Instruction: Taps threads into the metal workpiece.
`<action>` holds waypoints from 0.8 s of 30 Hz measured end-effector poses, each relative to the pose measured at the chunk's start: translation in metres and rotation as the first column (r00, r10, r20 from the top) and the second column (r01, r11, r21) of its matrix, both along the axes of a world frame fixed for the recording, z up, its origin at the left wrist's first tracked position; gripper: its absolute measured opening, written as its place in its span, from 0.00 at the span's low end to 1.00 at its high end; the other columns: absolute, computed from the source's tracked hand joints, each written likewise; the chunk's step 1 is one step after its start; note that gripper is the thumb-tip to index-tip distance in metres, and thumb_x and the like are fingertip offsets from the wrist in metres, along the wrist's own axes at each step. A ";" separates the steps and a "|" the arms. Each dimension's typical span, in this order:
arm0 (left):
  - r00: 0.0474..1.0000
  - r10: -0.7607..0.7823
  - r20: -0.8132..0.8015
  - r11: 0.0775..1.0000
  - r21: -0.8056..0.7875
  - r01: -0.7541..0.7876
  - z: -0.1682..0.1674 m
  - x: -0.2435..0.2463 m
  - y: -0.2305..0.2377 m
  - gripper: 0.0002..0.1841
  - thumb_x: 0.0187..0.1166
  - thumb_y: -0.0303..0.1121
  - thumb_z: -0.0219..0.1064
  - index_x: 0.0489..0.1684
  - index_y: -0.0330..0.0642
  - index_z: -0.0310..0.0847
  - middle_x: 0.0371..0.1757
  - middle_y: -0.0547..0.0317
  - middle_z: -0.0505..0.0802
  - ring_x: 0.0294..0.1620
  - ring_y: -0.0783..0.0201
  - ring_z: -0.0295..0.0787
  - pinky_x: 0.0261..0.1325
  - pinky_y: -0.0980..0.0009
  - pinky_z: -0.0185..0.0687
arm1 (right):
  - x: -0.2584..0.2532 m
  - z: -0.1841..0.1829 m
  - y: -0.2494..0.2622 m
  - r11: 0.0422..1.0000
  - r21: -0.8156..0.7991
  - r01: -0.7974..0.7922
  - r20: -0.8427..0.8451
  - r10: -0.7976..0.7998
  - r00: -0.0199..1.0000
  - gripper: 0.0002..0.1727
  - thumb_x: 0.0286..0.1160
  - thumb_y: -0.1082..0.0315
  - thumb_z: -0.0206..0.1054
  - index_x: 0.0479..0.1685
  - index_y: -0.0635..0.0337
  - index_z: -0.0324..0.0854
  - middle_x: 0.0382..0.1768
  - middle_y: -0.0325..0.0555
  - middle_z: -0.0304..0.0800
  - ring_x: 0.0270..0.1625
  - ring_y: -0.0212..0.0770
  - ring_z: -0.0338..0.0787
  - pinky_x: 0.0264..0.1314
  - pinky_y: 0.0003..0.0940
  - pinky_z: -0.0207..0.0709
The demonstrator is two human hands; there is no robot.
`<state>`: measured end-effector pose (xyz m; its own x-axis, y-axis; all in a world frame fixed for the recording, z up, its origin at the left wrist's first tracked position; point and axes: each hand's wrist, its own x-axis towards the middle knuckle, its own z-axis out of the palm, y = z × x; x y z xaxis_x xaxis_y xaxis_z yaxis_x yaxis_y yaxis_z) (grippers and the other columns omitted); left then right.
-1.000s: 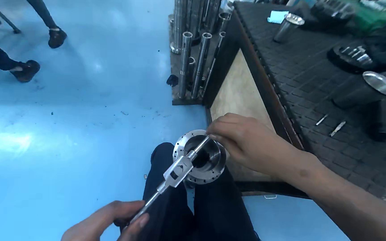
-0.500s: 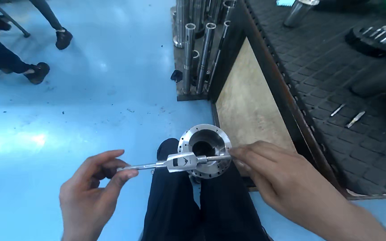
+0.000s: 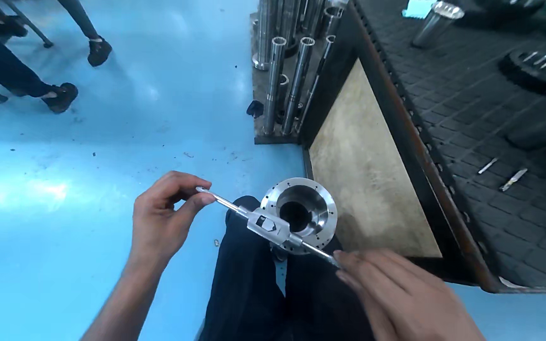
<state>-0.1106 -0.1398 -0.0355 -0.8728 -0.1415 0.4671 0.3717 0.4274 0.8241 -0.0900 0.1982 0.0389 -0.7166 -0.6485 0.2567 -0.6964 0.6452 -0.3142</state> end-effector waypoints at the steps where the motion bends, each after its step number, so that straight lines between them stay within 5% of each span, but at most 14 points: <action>1: 1.000 -0.011 -0.006 1.000 -0.014 0.011 0.000 0.005 -0.004 0.09 0.77 0.41 0.75 0.48 0.50 0.89 0.45 0.74 0.91 0.39 0.78 0.88 0.43 0.82 0.87 | -0.005 -0.002 0.001 1.000 -0.005 -0.004 -0.035 0.004 0.999 0.12 0.88 0.67 0.59 0.49 0.61 0.88 0.37 0.49 0.92 0.41 0.46 0.91 0.43 0.36 0.85; 6: 0.999 -0.032 -0.025 0.999 -0.037 0.031 -0.004 0.026 -0.013 0.07 0.82 0.45 0.70 0.46 0.58 0.90 0.45 0.77 0.90 0.41 0.78 0.88 0.44 0.81 0.85 | -0.027 -0.011 0.004 1.000 -0.015 -0.023 -0.175 0.020 0.984 0.12 0.83 0.67 0.57 0.41 0.54 0.88 0.31 0.40 0.86 0.34 0.39 0.87 0.33 0.31 0.81; 12: 0.996 -0.055 -0.075 0.998 0.018 0.057 -0.010 0.076 0.005 0.05 0.83 0.46 0.69 0.43 0.63 0.87 0.45 0.80 0.88 0.43 0.82 0.85 0.44 0.85 0.82 | -0.067 0.001 -0.003 0.995 0.078 -0.068 -0.186 0.082 0.979 0.08 0.70 0.76 0.65 0.38 0.59 0.90 0.32 0.46 0.89 0.35 0.46 0.91 0.33 0.38 0.85; 16: 0.993 -0.082 -0.088 0.992 -0.099 0.074 -0.005 0.110 0.027 0.05 0.83 0.40 0.69 0.39 0.52 0.82 0.43 0.72 0.86 0.48 0.80 0.84 0.55 0.83 0.80 | -0.108 0.012 -0.020 0.961 0.202 -0.187 -0.162 0.221 0.962 0.04 0.73 0.78 0.69 0.37 0.62 0.89 0.30 0.50 0.88 0.35 0.50 0.91 0.36 0.43 0.85; 20: 0.987 -0.065 -0.149 0.993 -0.104 0.049 -0.009 0.128 0.061 0.11 0.80 0.34 0.71 0.31 0.38 0.79 0.34 0.56 0.82 0.37 0.68 0.83 0.47 0.75 0.81 | -0.146 0.013 -0.043 0.907 0.234 -0.349 -0.179 0.393 0.902 0.05 0.75 0.77 0.68 0.35 0.61 0.89 0.31 0.49 0.88 0.38 0.50 0.91 0.39 0.43 0.84; 24: 0.979 0.004 -0.204 0.989 -0.144 -0.034 -0.015 0.128 0.062 0.10 0.80 0.34 0.70 0.34 0.36 0.80 0.36 0.55 0.81 0.39 0.68 0.82 0.48 0.75 0.81 | -0.164 0.006 -0.036 0.838 0.190 -0.512 -0.170 0.542 0.823 0.07 0.75 0.77 0.66 0.36 0.61 0.91 0.31 0.48 0.87 0.39 0.49 0.90 0.40 0.40 0.83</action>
<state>0.0169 -0.0778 -0.0505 -0.7560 -0.0743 0.6504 0.5147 0.5464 0.6607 -0.2537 0.1627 0.0454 -0.1948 -0.9493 0.2466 -0.9807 0.1850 -0.0626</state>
